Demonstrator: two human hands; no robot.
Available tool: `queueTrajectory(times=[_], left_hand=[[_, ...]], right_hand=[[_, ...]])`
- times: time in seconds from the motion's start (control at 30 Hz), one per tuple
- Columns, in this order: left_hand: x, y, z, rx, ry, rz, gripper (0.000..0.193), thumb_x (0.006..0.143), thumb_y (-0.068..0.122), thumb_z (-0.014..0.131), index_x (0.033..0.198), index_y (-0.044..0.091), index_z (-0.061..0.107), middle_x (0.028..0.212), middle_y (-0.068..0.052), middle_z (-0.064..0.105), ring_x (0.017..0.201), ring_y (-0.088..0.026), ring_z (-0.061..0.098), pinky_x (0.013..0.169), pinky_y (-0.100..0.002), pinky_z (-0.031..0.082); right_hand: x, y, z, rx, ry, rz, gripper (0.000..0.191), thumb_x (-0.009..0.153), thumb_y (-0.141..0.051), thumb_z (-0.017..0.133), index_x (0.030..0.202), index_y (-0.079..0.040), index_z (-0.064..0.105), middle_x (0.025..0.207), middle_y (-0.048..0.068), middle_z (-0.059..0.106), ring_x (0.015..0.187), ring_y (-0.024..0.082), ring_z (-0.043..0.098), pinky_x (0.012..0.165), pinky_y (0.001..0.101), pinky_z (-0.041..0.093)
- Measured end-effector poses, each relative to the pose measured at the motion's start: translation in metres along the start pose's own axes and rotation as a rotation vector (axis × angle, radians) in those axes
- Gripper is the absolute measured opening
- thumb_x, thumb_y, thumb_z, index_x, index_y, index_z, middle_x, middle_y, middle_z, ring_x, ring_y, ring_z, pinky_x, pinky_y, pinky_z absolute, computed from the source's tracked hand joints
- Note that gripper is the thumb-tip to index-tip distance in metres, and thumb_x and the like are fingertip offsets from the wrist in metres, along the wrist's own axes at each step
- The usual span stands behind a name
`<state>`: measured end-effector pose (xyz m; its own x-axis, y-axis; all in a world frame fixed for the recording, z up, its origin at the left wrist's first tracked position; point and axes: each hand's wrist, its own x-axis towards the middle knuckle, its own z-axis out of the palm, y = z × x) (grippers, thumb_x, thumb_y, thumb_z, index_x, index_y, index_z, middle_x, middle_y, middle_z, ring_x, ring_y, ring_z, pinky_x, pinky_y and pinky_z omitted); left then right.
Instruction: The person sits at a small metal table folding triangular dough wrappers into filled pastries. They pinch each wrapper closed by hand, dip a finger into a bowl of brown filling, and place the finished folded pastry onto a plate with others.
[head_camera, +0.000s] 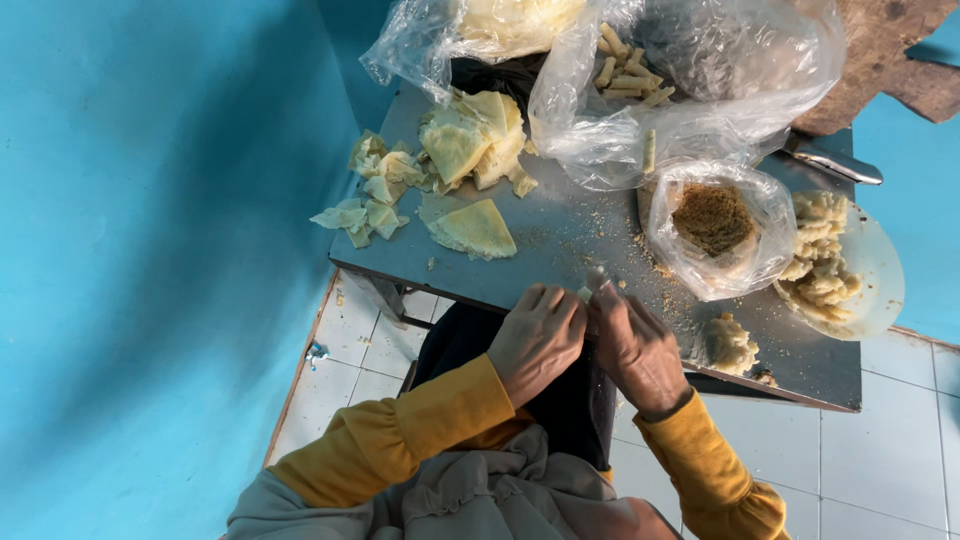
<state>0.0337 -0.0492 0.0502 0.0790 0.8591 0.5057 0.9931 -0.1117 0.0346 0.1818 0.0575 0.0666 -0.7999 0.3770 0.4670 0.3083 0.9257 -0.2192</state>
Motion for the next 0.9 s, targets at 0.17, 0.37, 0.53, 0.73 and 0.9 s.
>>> queueTrajectory(times=[0.17,0.37,0.53,0.73,0.9], left_hand=[[0.007,0.007,0.003,0.108,-0.019,-0.065,0.039,0.081,0.032,0.069,0.103,0.0,0.077,0.137,-0.017,0.058,0.137,-0.029,0.045,0.118,-0.056,0.031],[0.025,-0.03,0.025,-0.132,0.173,-0.232,0.072,0.088,0.051,0.066,0.132,-0.006,0.061,0.149,-0.019,0.051,0.136,-0.036,0.041,0.111,-0.064,0.026],[0.015,-0.082,0.019,-0.311,0.363,-0.477,0.051,0.101,0.017,0.058,0.148,0.0,0.05,0.143,-0.017,0.054,0.131,-0.036,0.049,0.113,-0.055,0.037],[0.009,-0.094,0.015,-0.52,0.475,-0.589,0.045,0.097,0.0,0.051,0.142,0.004,0.054,0.133,-0.017,0.058,0.125,-0.039,0.052,0.11,-0.048,0.043],[0.009,-0.092,0.01,-0.571,0.533,-0.618,0.04,0.099,-0.004,0.048,0.138,0.003,0.055,0.131,-0.018,0.058,0.124,-0.039,0.051,0.109,-0.048,0.042]], right_hand=[[-0.001,-0.014,0.003,-0.185,0.067,-0.043,0.064,0.092,-0.002,0.066,0.149,0.004,0.04,0.134,0.022,0.069,0.114,0.033,0.07,0.095,0.0433,0.058],[0.017,-0.005,-0.002,-0.274,0.031,-0.091,0.075,0.087,-0.012,0.062,0.154,0.001,0.029,0.137,0.016,0.065,0.119,0.039,0.066,0.102,0.0498,0.049],[0.043,0.004,0.001,-0.025,-0.079,-0.003,0.075,0.101,-0.011,0.058,0.166,-0.008,0.021,0.106,0.004,0.069,0.086,0.024,0.067,0.059,0.0347,0.057],[0.13,0.08,-0.048,-0.163,0.013,0.157,0.068,0.105,-0.002,0.054,0.163,-0.005,0.018,0.104,0.023,0.073,0.073,0.032,0.069,0.062,0.0406,0.056],[0.167,0.086,-0.023,-0.049,0.046,0.099,0.096,0.091,-0.009,0.075,0.164,-0.007,0.013,0.107,0.027,0.072,0.086,0.04,0.073,0.072,0.0466,0.061]])
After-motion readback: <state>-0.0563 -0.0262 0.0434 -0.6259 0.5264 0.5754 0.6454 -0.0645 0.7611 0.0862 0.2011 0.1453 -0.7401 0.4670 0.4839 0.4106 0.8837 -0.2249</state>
